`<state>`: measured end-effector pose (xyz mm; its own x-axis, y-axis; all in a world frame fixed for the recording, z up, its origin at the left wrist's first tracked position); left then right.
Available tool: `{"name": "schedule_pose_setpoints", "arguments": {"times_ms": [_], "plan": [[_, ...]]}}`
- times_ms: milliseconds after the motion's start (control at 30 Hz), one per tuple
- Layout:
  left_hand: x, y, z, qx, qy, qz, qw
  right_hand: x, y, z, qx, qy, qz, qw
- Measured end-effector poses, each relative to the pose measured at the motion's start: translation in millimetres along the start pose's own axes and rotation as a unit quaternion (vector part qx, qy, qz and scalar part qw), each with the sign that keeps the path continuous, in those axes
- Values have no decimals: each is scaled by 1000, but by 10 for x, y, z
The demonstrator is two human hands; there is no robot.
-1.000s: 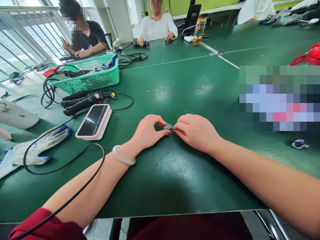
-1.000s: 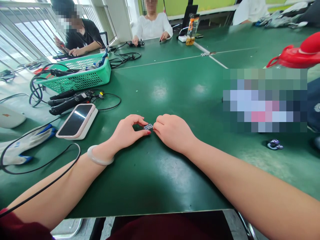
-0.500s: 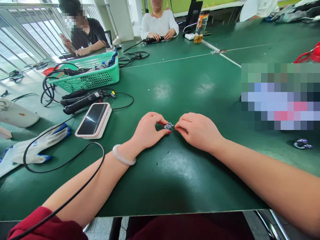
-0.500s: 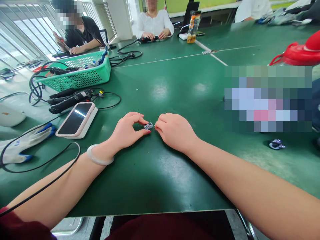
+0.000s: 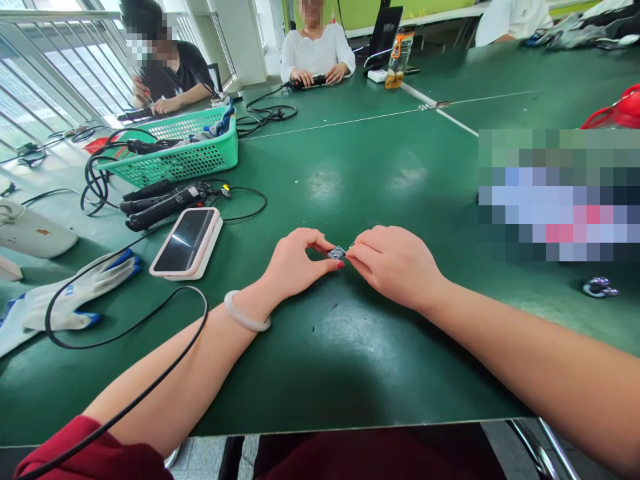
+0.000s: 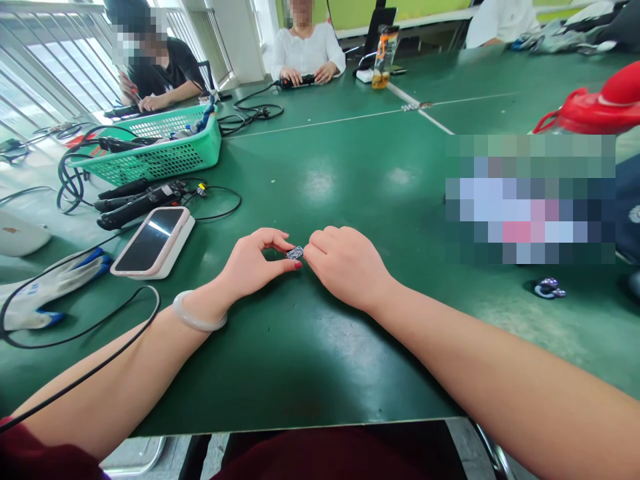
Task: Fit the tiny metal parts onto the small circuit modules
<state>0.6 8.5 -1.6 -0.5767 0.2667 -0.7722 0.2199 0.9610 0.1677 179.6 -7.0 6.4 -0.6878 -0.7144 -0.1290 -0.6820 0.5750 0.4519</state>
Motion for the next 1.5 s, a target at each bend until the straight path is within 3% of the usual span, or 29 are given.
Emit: {"name": "schedule_pose_setpoints", "arguments": {"times_ms": [233, 400, 533, 600, 700, 1000, 1100, 1233, 1500], "plan": [[-43, -5, -10, 1, 7, 9, 1000, -3, -3, 15, -15, -5, 8, 1000], [-21, 20, 3, 41, -124, -31, 991, 8, -17, -19, -60, 32, 8, 998], [0, 38, 6, 64, -210, -53, 974, -46, -47, -1, -117, 100, 62, 986], [16, 47, 0, 55, -197, -52, 977, -115, -61, 58, -99, 122, 111, 981], [41, 59, -6, 44, -165, -49, 984, -234, -73, 189, -6, 140, 166, 976], [47, 53, -1, 59, -85, -49, 993, -318, 3, 263, 128, 207, 231, 942], [36, 39, 17, 93, -67, -51, 992, -292, -1, 228, 122, 218, 238, 939], [26, 23, 35, 110, -50, -53, 991, -232, -24, 158, 55, 274, 250, 927], [12, 18, 31, 109, -36, -39, 993, -16, 11, 98, 15, 297, 177, 938]]}}
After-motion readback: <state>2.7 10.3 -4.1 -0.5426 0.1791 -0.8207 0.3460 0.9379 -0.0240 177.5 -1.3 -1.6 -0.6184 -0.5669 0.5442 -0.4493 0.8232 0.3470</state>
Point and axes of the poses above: each hand's wrist, its own y-axis towards the middle knuckle, its own z-axis out of the palm, x = y × z, the point moved 2 cm from there along y, towards the middle knuckle, and after that the axes turned 3 degrees about -z, right-handed, at the moved point
